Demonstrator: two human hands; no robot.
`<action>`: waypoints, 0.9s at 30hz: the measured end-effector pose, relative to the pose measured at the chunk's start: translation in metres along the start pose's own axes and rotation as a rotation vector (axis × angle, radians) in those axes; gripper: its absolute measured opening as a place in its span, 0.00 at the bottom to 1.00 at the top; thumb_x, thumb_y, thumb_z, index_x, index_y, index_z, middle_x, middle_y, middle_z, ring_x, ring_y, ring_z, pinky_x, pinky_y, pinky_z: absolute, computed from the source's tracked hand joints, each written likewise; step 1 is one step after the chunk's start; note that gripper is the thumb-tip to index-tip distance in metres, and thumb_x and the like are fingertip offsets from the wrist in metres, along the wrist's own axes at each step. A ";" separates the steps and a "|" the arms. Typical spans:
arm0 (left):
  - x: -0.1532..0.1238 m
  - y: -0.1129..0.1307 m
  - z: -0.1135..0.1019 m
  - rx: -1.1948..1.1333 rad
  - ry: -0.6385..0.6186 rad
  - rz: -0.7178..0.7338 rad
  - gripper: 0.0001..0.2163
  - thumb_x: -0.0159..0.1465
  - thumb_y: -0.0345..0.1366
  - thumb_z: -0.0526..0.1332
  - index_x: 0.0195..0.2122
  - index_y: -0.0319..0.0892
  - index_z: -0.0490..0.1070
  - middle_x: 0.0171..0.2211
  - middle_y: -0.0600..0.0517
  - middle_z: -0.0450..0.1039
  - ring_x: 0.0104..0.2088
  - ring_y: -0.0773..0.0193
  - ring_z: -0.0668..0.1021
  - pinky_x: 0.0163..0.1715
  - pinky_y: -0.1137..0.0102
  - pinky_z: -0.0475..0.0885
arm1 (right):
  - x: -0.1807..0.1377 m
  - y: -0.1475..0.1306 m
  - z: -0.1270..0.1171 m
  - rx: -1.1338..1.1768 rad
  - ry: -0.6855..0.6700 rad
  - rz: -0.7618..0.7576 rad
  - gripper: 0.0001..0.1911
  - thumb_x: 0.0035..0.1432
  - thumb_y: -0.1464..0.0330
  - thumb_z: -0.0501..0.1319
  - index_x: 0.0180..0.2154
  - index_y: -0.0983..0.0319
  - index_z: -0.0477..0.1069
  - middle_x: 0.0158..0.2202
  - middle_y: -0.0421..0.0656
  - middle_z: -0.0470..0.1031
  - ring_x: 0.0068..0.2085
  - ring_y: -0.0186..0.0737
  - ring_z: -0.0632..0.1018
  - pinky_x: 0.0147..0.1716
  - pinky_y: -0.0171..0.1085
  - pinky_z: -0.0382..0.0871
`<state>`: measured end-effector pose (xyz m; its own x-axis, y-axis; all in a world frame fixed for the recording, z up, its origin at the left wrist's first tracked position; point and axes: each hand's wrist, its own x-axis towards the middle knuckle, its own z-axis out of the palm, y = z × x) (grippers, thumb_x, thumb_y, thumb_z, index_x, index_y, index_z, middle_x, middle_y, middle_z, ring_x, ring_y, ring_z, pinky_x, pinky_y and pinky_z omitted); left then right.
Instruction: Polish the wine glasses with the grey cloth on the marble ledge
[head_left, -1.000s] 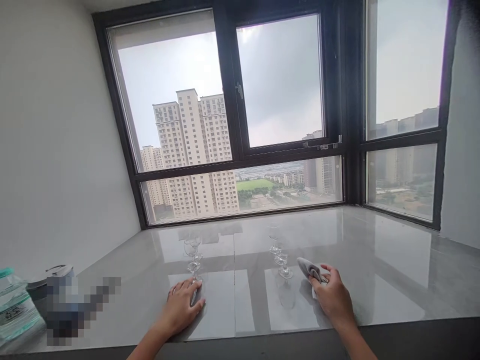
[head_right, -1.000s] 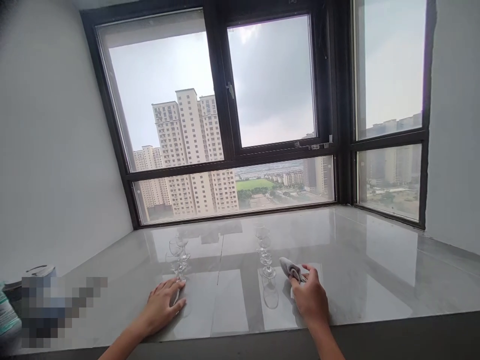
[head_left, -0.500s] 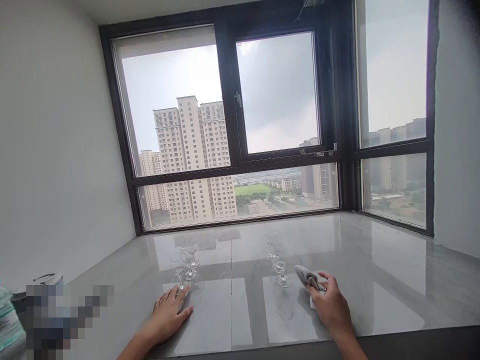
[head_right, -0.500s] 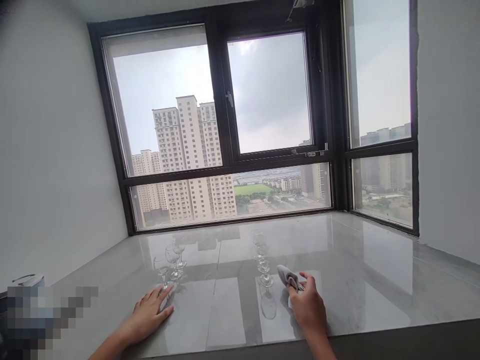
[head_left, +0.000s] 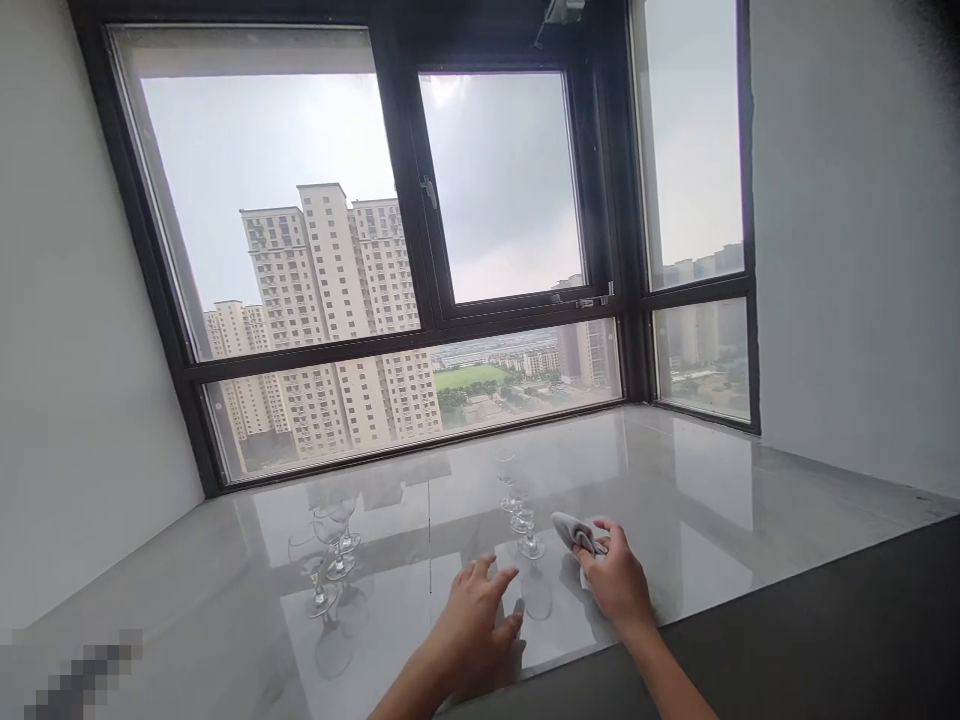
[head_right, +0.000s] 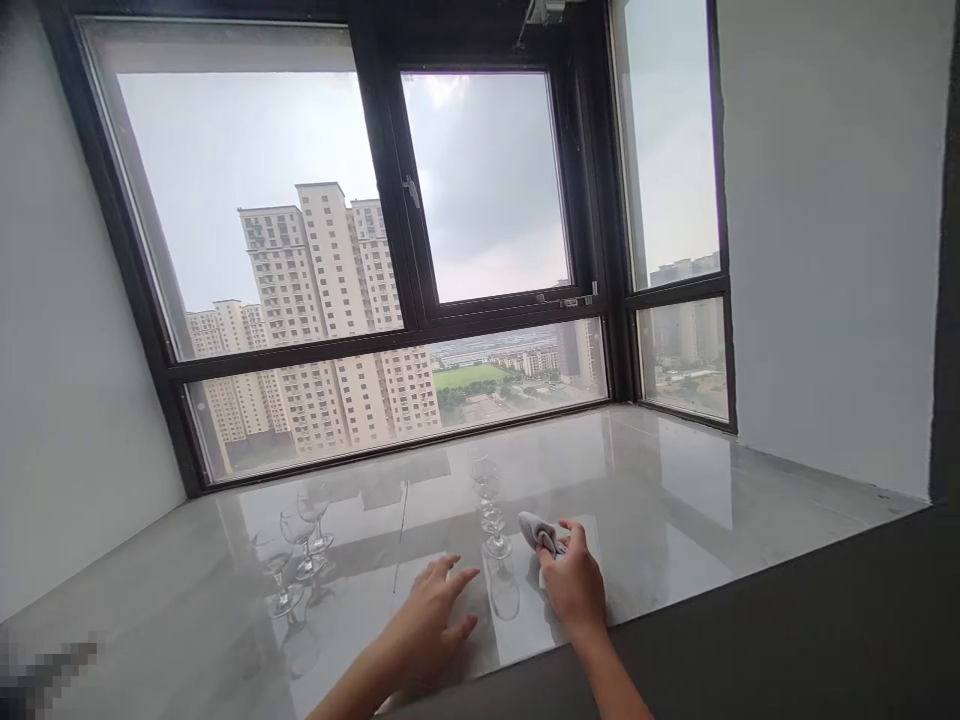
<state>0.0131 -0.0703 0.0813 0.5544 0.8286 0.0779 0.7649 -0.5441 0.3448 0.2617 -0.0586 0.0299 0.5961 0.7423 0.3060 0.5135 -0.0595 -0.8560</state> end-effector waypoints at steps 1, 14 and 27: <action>0.013 0.005 0.003 0.009 -0.005 0.022 0.28 0.62 0.40 0.58 0.66 0.52 0.63 0.69 0.44 0.56 0.68 0.44 0.59 0.67 0.51 0.55 | 0.000 0.000 0.000 -0.001 0.005 0.000 0.25 0.53 0.56 0.56 0.51 0.59 0.64 0.43 0.49 0.79 0.38 0.49 0.81 0.34 0.39 0.68; 0.055 0.000 0.009 0.132 -0.033 0.168 0.26 0.65 0.41 0.50 0.65 0.52 0.63 0.65 0.49 0.63 0.65 0.50 0.62 0.65 0.53 0.56 | -0.001 -0.004 -0.003 0.013 0.026 0.028 0.29 0.50 0.53 0.56 0.52 0.60 0.65 0.43 0.51 0.79 0.41 0.52 0.81 0.36 0.40 0.68; -0.005 -0.134 -0.047 0.266 0.033 -0.414 0.28 0.69 0.45 0.45 0.69 0.46 0.58 0.70 0.47 0.56 0.69 0.48 0.56 0.67 0.53 0.50 | -0.001 -0.005 -0.005 -0.004 -0.054 0.065 0.34 0.49 0.50 0.54 0.55 0.60 0.63 0.48 0.54 0.79 0.44 0.55 0.80 0.38 0.43 0.69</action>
<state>-0.1070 0.0049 0.0786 0.1788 0.9838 0.0156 0.9784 -0.1795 0.1023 0.2621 -0.0623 0.0361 0.5941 0.7716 0.2273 0.4774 -0.1109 -0.8717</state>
